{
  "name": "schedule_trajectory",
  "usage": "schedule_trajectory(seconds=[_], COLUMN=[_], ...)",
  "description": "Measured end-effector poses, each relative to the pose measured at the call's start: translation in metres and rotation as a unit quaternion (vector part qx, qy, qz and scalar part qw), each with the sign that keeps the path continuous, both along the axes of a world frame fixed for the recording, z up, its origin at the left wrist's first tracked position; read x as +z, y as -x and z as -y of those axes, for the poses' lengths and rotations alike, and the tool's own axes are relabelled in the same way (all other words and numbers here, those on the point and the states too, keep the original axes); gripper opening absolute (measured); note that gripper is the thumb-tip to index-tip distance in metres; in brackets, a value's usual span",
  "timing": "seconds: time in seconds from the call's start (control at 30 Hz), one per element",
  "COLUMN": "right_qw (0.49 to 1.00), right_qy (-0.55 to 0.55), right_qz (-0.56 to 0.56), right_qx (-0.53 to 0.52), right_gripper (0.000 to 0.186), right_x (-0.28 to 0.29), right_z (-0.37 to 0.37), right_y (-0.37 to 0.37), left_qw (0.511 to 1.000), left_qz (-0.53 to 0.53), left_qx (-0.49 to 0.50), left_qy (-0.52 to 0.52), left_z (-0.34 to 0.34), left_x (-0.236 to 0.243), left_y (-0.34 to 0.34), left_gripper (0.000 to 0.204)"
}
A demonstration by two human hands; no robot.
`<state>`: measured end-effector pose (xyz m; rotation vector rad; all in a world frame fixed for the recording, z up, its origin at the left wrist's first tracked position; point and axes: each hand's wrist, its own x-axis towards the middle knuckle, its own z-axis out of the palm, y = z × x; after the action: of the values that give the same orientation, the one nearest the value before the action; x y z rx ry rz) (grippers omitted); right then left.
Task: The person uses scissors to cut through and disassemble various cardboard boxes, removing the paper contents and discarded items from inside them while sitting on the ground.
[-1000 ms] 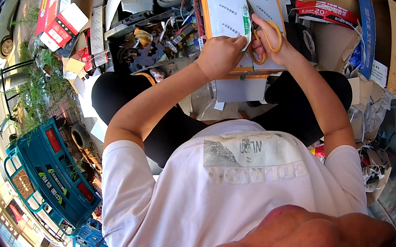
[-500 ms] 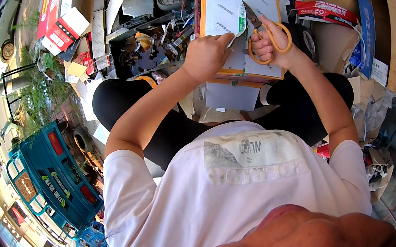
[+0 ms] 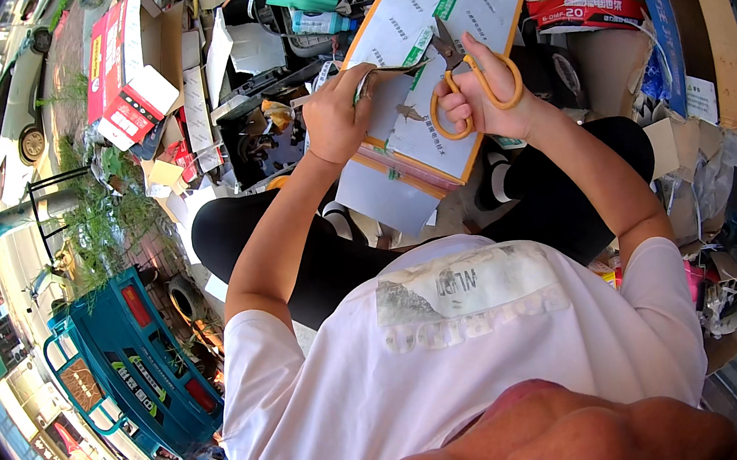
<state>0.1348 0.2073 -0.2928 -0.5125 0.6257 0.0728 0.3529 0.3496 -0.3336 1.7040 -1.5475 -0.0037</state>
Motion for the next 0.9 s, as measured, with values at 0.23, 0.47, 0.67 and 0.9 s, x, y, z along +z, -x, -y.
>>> schedule_trajectory(seconds=[0.23, 0.47, 0.67, 0.9], right_qw=[0.997, 0.981, 0.973, 0.967], right_qy=[0.039, 0.084, 0.095, -0.025], right_qz=[0.034, 0.134, 0.167, 0.174], right_qx=[-0.054, -0.109, -0.131, -0.184], right_gripper=[0.073, 0.061, 0.056, 0.045], right_x=[0.004, -0.003, 0.0, -0.008], right_z=[-0.018, -0.008, -0.006, 0.0], right_y=[0.001, 0.0, -0.007, -0.024], left_qw=[0.981, 0.962, 0.965, 0.956], left_qz=[0.181, 0.236, 0.087, -0.166], left_qx=[-0.04, 0.124, 0.234, 0.192], left_qy=[0.056, -0.061, -0.078, -0.145], left_z=[0.008, 0.02, 0.018, 0.023], left_x=[0.034, 0.08, 0.095, 0.074], left_y=[-0.02, -0.017, 0.017, 0.008], left_gripper=[0.025, 0.04, 0.032, 0.041])
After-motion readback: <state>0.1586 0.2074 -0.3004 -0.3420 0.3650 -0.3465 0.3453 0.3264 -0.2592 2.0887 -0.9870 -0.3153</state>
